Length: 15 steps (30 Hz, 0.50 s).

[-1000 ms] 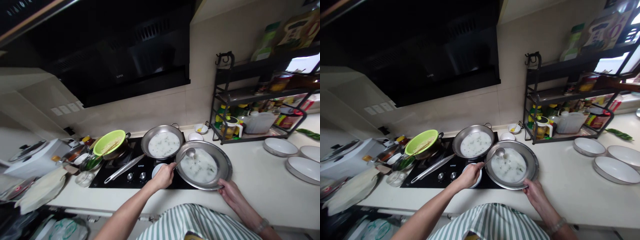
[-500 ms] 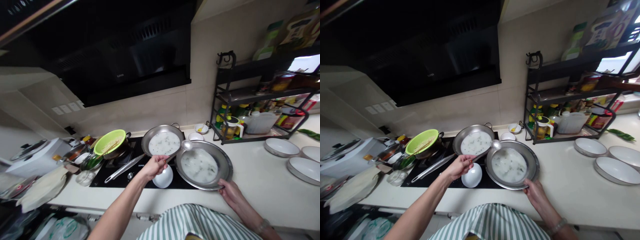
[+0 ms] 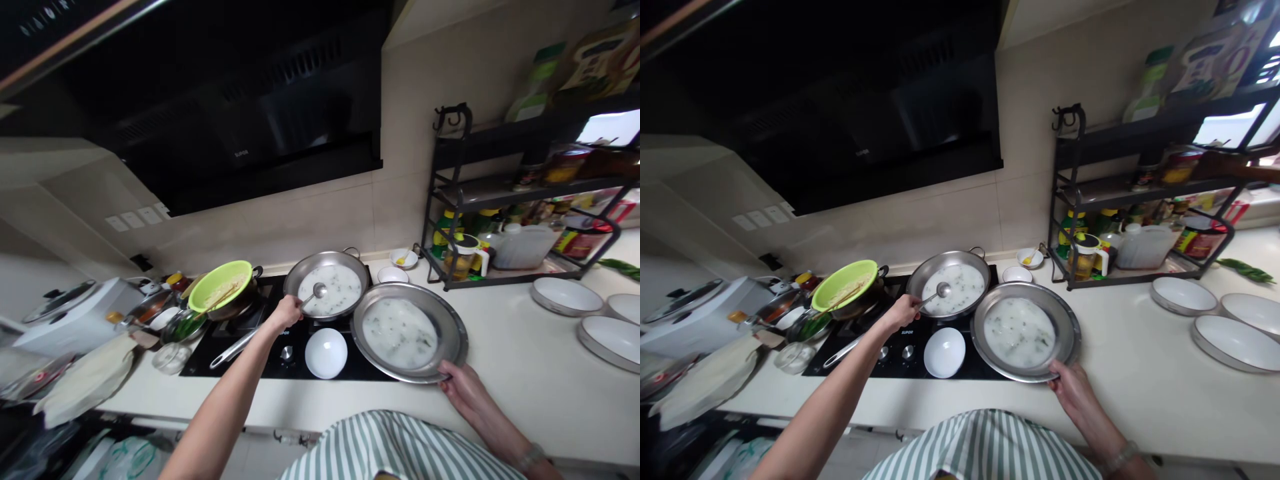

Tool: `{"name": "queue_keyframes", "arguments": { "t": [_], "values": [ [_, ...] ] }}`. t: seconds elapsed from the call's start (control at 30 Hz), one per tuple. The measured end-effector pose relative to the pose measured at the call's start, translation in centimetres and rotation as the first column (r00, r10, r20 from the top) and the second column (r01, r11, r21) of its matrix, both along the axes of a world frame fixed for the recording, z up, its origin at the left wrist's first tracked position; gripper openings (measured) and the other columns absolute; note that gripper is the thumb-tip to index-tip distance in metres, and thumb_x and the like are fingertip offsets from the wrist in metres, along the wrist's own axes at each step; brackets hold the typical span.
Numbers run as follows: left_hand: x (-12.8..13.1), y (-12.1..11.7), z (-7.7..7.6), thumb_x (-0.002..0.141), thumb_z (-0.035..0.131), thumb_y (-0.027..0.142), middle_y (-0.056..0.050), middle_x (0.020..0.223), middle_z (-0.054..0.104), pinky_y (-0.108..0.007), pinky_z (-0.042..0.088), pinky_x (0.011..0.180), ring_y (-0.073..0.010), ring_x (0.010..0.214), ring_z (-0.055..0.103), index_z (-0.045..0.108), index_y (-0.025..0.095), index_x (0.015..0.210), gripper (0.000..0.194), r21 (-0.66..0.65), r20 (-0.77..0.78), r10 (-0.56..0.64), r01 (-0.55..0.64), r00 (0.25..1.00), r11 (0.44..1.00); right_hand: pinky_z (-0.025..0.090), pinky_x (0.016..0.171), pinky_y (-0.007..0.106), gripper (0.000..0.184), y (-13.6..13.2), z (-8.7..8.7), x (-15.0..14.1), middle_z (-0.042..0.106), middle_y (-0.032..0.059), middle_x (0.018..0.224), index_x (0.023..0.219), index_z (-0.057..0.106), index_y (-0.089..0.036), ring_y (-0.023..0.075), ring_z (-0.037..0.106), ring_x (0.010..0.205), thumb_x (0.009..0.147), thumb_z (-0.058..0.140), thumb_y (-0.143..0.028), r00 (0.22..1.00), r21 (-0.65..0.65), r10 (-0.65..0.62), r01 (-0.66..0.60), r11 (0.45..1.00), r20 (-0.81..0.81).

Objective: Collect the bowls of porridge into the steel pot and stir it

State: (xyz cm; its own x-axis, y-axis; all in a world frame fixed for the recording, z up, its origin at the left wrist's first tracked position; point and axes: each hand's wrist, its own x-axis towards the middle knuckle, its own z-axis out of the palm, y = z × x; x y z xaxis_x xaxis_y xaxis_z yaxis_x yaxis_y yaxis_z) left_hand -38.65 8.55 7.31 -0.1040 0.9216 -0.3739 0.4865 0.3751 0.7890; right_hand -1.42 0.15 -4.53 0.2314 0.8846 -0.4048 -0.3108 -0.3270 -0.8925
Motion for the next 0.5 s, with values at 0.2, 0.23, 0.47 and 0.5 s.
{"name": "queue_keyframes", "arguments": {
  "t": [0.2, 0.23, 0.47, 0.5],
  "values": [
    [0.0, 0.4, 0.2, 0.079, 0.062, 0.015, 0.005, 0.045, 0.049, -0.019, 0.013, 0.036, -0.002, 0.033, 0.027, 0.061, 0.009, 0.079, 0.006, -0.052, 0.088, 0.027, -0.023, 0.996, 0.998, 0.032, 0.04, 0.023, 0.02, 0.0, 0.0, -0.1, 0.05, -0.004, 0.046, 0.056, 0.049, -0.023, 0.0116, 0.041, 0.043, 0.047, 0.066, -0.025, 0.997, -0.03, -0.043, 0.042, 0.999, -0.064],
    [-0.1, 0.4, 0.3, 0.079, 0.062, 0.015, 0.004, 0.046, 0.05, -0.018, 0.014, 0.036, -0.0019, 0.033, 0.027, 0.06, 0.009, 0.079, 0.007, -0.062, 0.118, 0.032, -0.025, 0.992, 0.998, 0.033, 0.04, 0.023, 0.02, 0.0, 0.0, -0.1, 0.051, -0.0042, 0.047, 0.057, 0.049, -0.023, 0.0114, 0.041, 0.043, 0.047, 0.066, -0.024, 0.996, -0.032, -0.052, 0.05, 0.998, -0.078],
    [-1.2, -0.3, 1.4, 0.078, 0.056, 0.006, 0.002, 0.052, 0.053, -0.015, 0.013, 0.036, -0.0007, 0.034, 0.026, 0.055, 0.01, 0.086, 0.009, -0.131, 0.34, 0.127, -0.087, 0.932, 0.988, 0.033, 0.04, 0.024, 0.017, -0.1, 0.0, 0.0, 0.05, -0.0029, 0.046, 0.055, 0.05, -0.023, 0.0121, 0.041, 0.043, 0.048, 0.065, -0.026, 0.999, -0.018, -0.023, 0.023, 1.0, -0.047],
    [-1.4, -0.3, 1.5, 0.078, 0.056, 0.005, 0.002, 0.052, 0.053, -0.015, 0.012, 0.036, -0.0006, 0.034, 0.026, 0.055, 0.009, 0.086, 0.01, -0.149, 0.375, 0.144, -0.094, 0.916, 0.984, 0.033, 0.04, 0.024, 0.017, -0.1, 0.1, 0.0, 0.051, -0.0026, 0.047, 0.055, 0.05, -0.023, 0.0122, 0.041, 0.043, 0.048, 0.065, -0.026, 0.999, -0.016, -0.017, 0.016, 1.0, -0.046]
  ]
}}
